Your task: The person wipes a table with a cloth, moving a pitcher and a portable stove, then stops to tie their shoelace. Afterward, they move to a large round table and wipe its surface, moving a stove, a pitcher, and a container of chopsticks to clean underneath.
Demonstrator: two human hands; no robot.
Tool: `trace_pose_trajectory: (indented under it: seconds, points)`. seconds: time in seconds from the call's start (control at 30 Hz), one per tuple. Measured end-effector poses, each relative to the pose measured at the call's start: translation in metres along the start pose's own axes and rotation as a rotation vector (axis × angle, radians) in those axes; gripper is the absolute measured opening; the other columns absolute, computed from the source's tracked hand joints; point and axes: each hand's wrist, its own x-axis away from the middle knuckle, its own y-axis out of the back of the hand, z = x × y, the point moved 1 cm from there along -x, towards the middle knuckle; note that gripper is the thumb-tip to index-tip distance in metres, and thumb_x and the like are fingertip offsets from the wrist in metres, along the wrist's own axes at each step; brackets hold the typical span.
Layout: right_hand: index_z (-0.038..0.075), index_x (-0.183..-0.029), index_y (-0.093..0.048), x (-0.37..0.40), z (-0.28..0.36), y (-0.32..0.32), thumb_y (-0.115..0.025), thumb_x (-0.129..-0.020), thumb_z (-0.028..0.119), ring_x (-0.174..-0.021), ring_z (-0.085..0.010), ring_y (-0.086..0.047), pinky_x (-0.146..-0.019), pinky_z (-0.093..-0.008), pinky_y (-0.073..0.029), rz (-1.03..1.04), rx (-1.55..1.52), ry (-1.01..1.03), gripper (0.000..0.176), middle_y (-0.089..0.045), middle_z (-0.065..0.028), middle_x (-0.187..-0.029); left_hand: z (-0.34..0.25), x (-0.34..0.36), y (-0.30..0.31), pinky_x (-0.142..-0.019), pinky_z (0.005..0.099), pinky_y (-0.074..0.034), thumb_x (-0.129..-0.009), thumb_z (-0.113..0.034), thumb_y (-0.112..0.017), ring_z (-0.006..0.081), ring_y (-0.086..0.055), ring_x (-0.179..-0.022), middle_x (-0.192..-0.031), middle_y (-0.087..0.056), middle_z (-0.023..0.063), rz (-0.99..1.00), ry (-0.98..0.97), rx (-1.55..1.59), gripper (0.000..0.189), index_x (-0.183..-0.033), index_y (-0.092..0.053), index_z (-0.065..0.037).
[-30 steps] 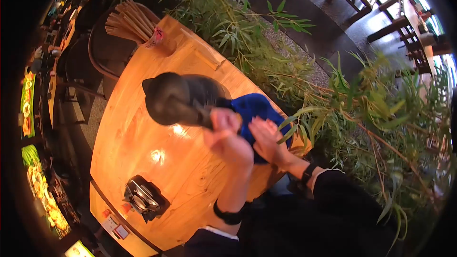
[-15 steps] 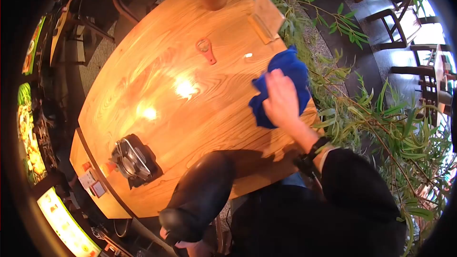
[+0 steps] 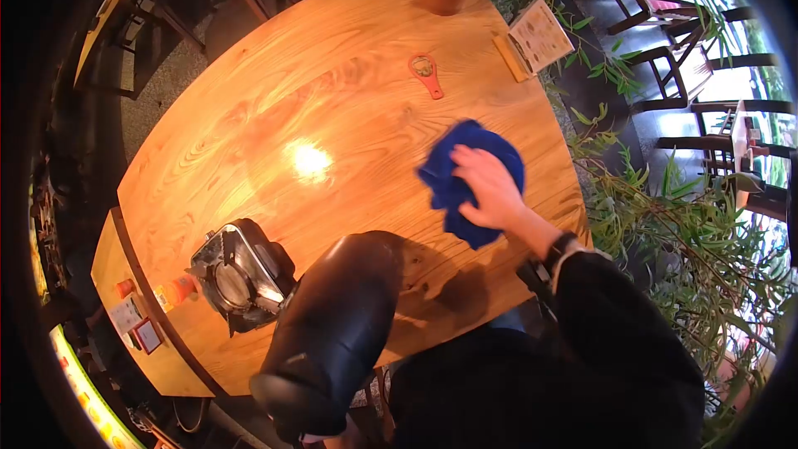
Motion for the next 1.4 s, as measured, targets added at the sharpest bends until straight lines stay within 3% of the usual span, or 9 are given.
trace_pose_trajectory:
  seconds: [0.23, 0.33, 0.47, 0.63, 0.7, 0.83, 1.0, 1.23, 1.4]
  points:
    - [0.004, -0.108, -0.063, -0.007, 0.026, -0.041, -0.065, -0.075, 0.022, -0.128, -0.0296, -0.049, -0.109, -0.0434, -0.037, 0.257, -0.216, 0.491, 0.038, -0.054, -0.0136, -0.138, 0.006, -0.007, -0.031, -0.068, 0.0235, -0.046, -0.091, -0.031, -0.036, 0.0119, -0.049, -0.066, -0.071, -0.051, 0.0007, 0.033, 0.041, -0.007, 0.033, -0.087, -0.057, -0.006]
    - [0.004, -0.102, -0.063, 0.012, -0.029, -0.001, -0.066, -0.066, 0.012, -0.109, -0.0337, -0.058, -0.095, -0.0468, -0.046, 0.045, -0.118, 0.209, 0.037, -0.061, -0.0154, -0.12, 0.0, -0.01, -0.048, -0.059, 0.0211, -0.035, -0.092, -0.031, -0.036, 0.0092, -0.035, -0.055, -0.058, -0.037, -0.0055, -0.056, 0.188, 0.087, 0.033, -0.071, -0.05, -0.011]
    - [0.0, -0.106, -0.057, -0.02, -0.063, 0.012, -0.057, -0.073, 0.011, -0.13, -0.0372, -0.047, -0.11, -0.0489, -0.033, -0.31, 0.165, -0.289, 0.035, -0.051, -0.0236, -0.138, 0.074, -0.024, 0.003, -0.057, 0.0223, -0.034, -0.094, -0.034, -0.036, 0.0102, -0.036, -0.055, -0.059, -0.036, -0.005, 0.205, 0.241, 0.268, 0.036, -0.067, -0.044, -0.013]
    - [-0.009, -0.125, -0.048, -0.064, -0.051, -0.011, -0.058, -0.078, 0.013, -0.127, -0.0368, -0.048, -0.109, -0.0482, -0.033, -0.43, 0.161, -0.393, 0.053, -0.059, -0.0229, -0.124, 0.017, -0.011, -0.037, -0.062, 0.0224, -0.045, -0.095, -0.039, -0.05, 0.0119, -0.051, -0.063, -0.075, -0.056, 0.0019, 0.384, 0.227, 0.628, 0.037, -0.09, -0.056, -0.003]
    - [-0.01, -0.136, -0.039, -0.026, -0.024, -0.018, -0.062, -0.078, 0.016, -0.133, -0.034, -0.044, -0.11, -0.0495, -0.032, -0.331, 0.11, -0.322, 0.068, -0.059, -0.0208, -0.123, -0.017, 0.003, -0.068, -0.058, 0.0183, -0.035, -0.094, -0.05, -0.038, 0.0085, -0.04, -0.055, -0.061, -0.044, -0.0034, 0.242, 0.224, 0.457, 0.046, -0.069, -0.048, -0.013]
    - [0.0, -0.097, -0.064, 0.09, 0.015, -0.014, -0.066, -0.07, 0.014, -0.125, -0.0309, -0.054, -0.102, -0.047, -0.041, -0.046, -0.066, -0.038, 0.031, -0.058, -0.019, -0.131, -0.046, 0.018, -0.116, -0.066, 0.0241, -0.04, -0.098, -0.042, -0.035, 0.0098, -0.027, -0.051, -0.054, -0.023, -0.005, -0.024, 0.326, 0.453, 0.045, -0.061, -0.031, -0.018]
    - [0.001, -0.092, -0.06, 0.055, -0.004, 0.0, -0.065, -0.072, 0.014, -0.126, -0.0308, -0.052, -0.102, -0.0446, -0.04, 0.058, -0.088, 0.08, 0.025, -0.055, -0.0182, -0.136, -0.061, 0.02, -0.138, -0.063, 0.0245, -0.04, -0.099, -0.045, -0.034, 0.0103, -0.028, -0.051, -0.054, -0.023, -0.0048, -0.215, 0.384, 0.353, 0.047, -0.062, -0.032, -0.017]
    - [-0.001, -0.102, -0.058, -0.138, 0.015, -0.069, -0.062, -0.078, 0.014, -0.128, -0.0321, -0.049, -0.108, -0.0456, -0.036, -0.166, -0.169, 0.118, 0.029, -0.058, -0.019, -0.129, -0.045, 0.022, -0.115, -0.063, 0.0259, -0.037, -0.1, -0.045, -0.031, 0.0113, -0.028, -0.052, -0.054, -0.022, -0.0044, -0.094, 0.286, 0.335, 0.046, -0.064, -0.033, -0.016]
    - [0.0, -0.11, -0.057, -0.094, 0.03, -0.068, -0.066, -0.077, 0.016, -0.13, -0.0299, -0.047, -0.11, -0.0449, -0.034, 0.017, -0.228, 0.293, 0.038, -0.055, -0.0169, -0.134, -0.018, 0.008, -0.093, -0.064, 0.0258, -0.038, -0.1, -0.046, -0.031, 0.0114, -0.031, -0.054, -0.055, -0.027, -0.0045, 0.155, 0.194, 0.376, 0.046, -0.065, -0.037, -0.016]
